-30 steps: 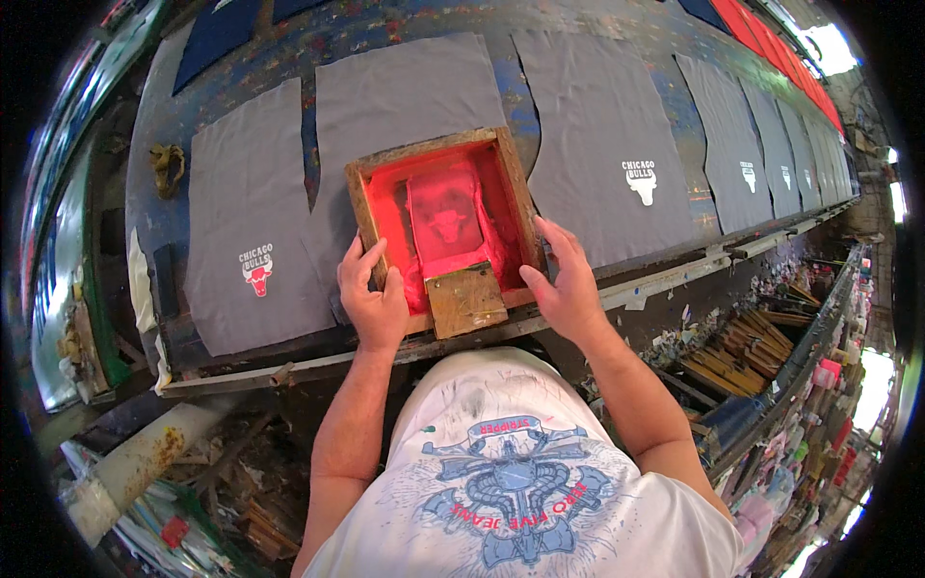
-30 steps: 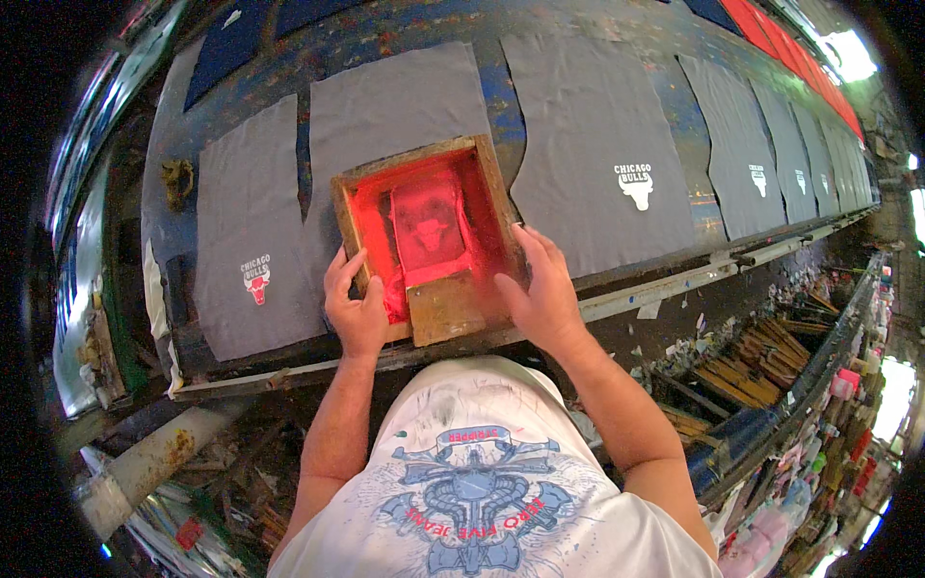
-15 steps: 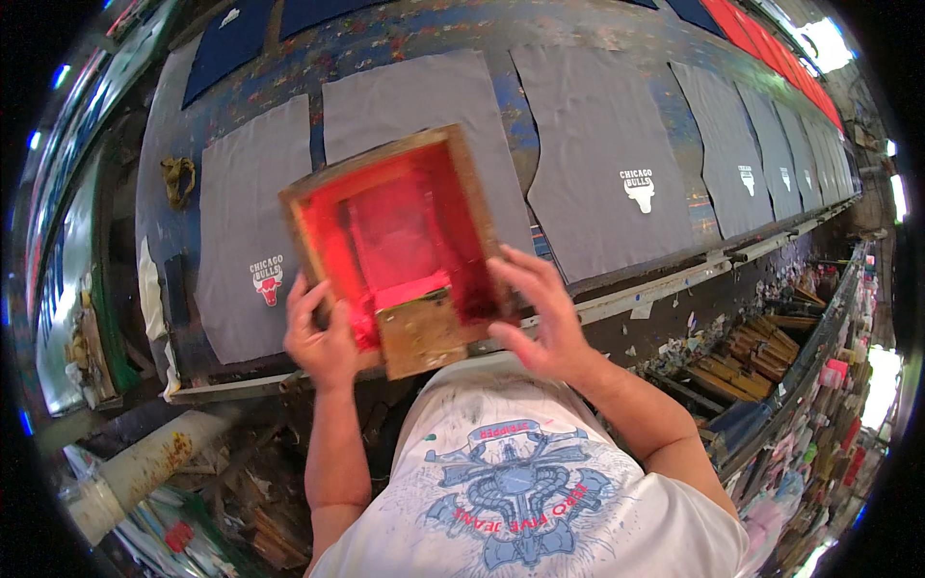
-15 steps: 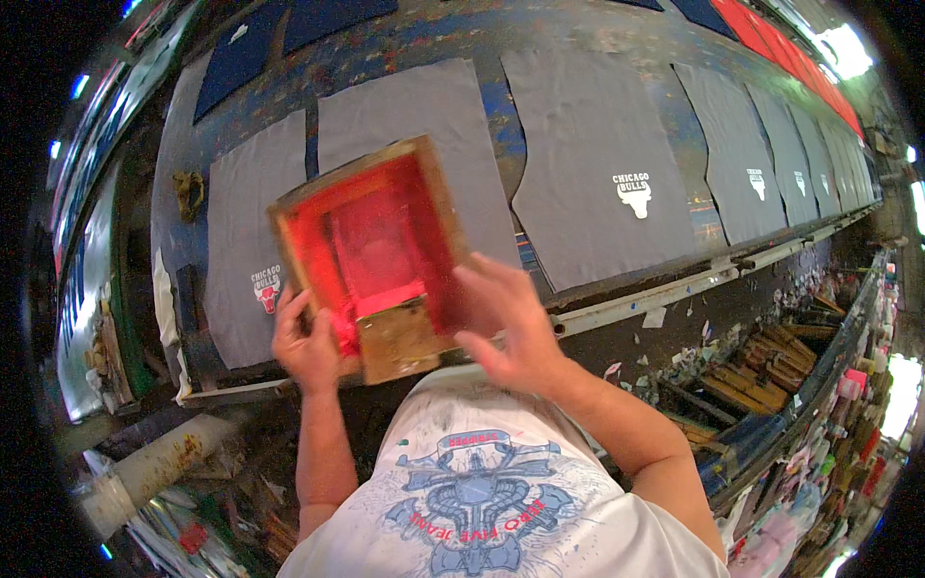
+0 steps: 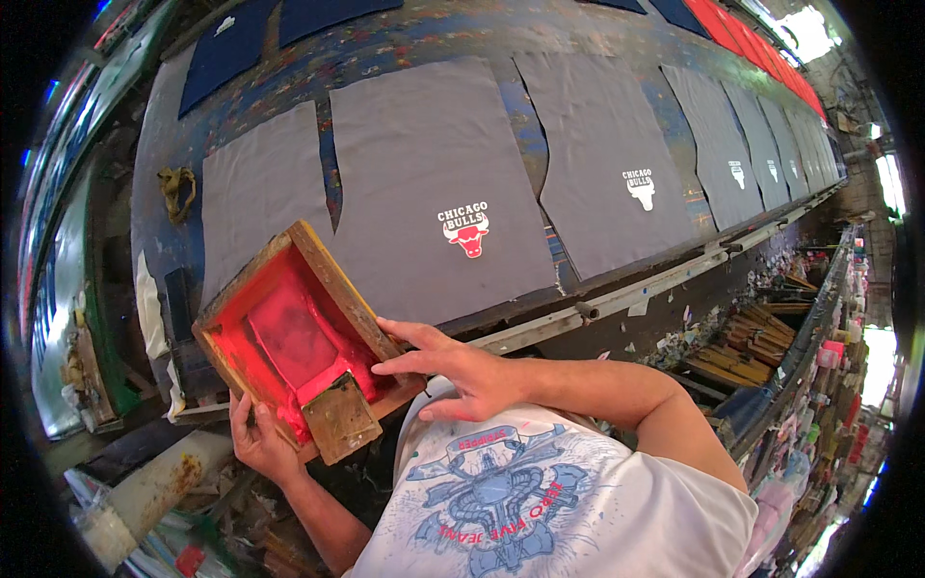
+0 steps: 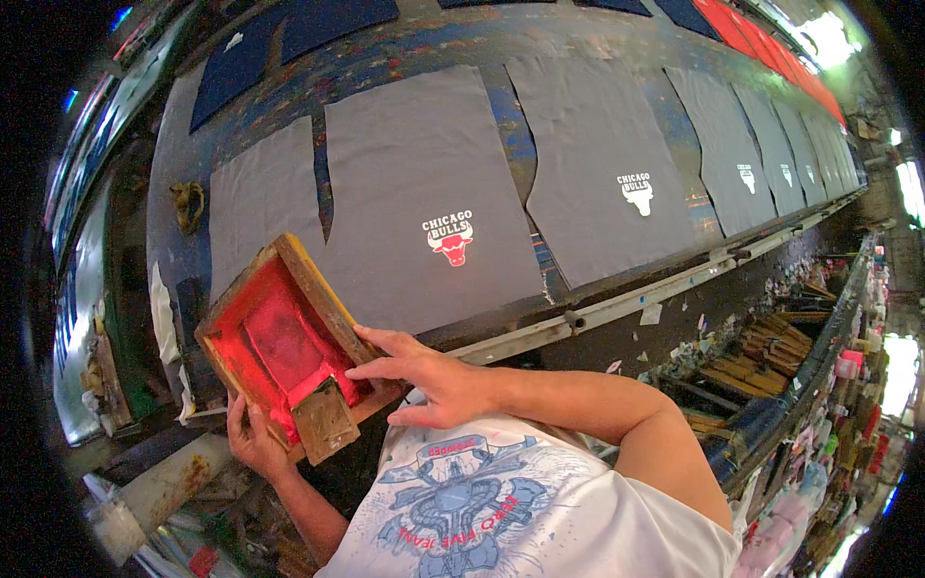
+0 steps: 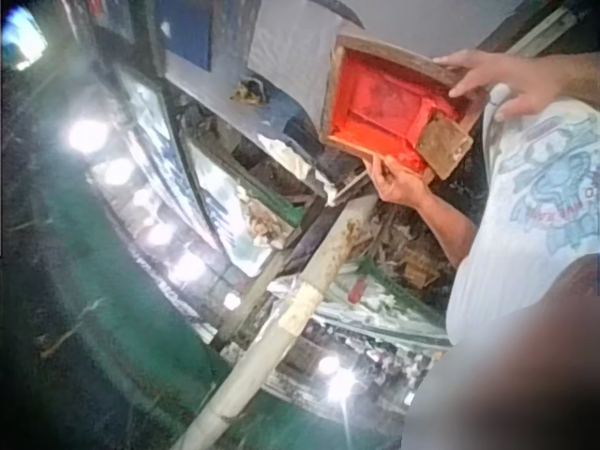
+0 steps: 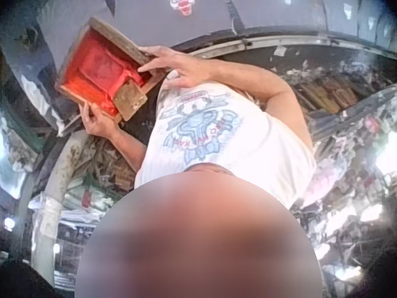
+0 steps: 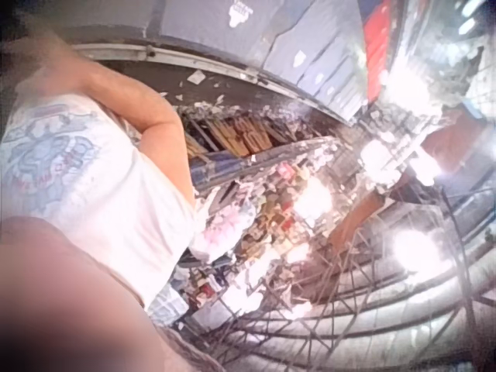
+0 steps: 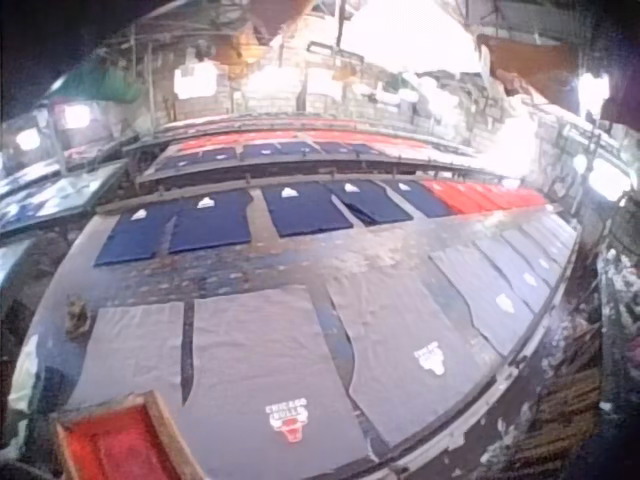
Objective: The person uses a wooden screen printing frame with red ink to print a Chicago Bulls logo onto a series of gray and black t-shirts laid out on a workbench. They repeatedly position the frame, pull the squeegee across the screen to transfer ink, and lift the frame to reveal the printed logo.
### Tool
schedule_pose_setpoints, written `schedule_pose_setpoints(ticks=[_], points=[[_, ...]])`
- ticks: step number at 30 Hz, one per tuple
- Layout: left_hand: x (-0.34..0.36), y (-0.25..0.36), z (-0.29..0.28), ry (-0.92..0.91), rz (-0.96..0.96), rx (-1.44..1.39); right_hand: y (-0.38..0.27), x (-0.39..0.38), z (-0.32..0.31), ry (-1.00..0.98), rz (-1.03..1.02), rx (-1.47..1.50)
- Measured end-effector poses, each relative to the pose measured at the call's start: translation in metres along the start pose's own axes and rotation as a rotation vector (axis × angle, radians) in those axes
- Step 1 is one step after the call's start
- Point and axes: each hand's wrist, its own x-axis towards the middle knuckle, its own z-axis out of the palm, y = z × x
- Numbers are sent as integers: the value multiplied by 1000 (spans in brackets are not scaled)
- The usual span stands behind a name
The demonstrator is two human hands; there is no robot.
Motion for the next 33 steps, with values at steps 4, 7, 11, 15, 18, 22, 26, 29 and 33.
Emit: schedule_pose_setpoints(ticks=[4, 7, 11, 15, 18, 22, 26, 29, 33], points=[[5, -13, 0, 13, -46, 26, -2, 6, 8, -9, 33, -11], [12, -21, 6, -13, -41, 48, -4, 5, 10, 15, 53, -1], [21, -25, 21, -98, 7, 11, -8, -2, 7, 39, 63, -71], [19, -16, 45, -137, -2, -60, -14, -21, -8, 63, 72, -84], [14, 1, 71, -160, 62, -33, -18, -41, -28, 99, 77, -79], [-2, 36, 125, -160, 93, -46, -17, -75, -69, 205, -4, -121], [-31, 84, 207, -152, 100, -44, -20, -134, -132, 303, 21, -149], [-64, 122, 280, -172, 150, -84, -18, -187, -187, 392, 29, -147], [-125, 165, 378, -211, 176, -96, -20, -272, -260, 494, 121, -203]])
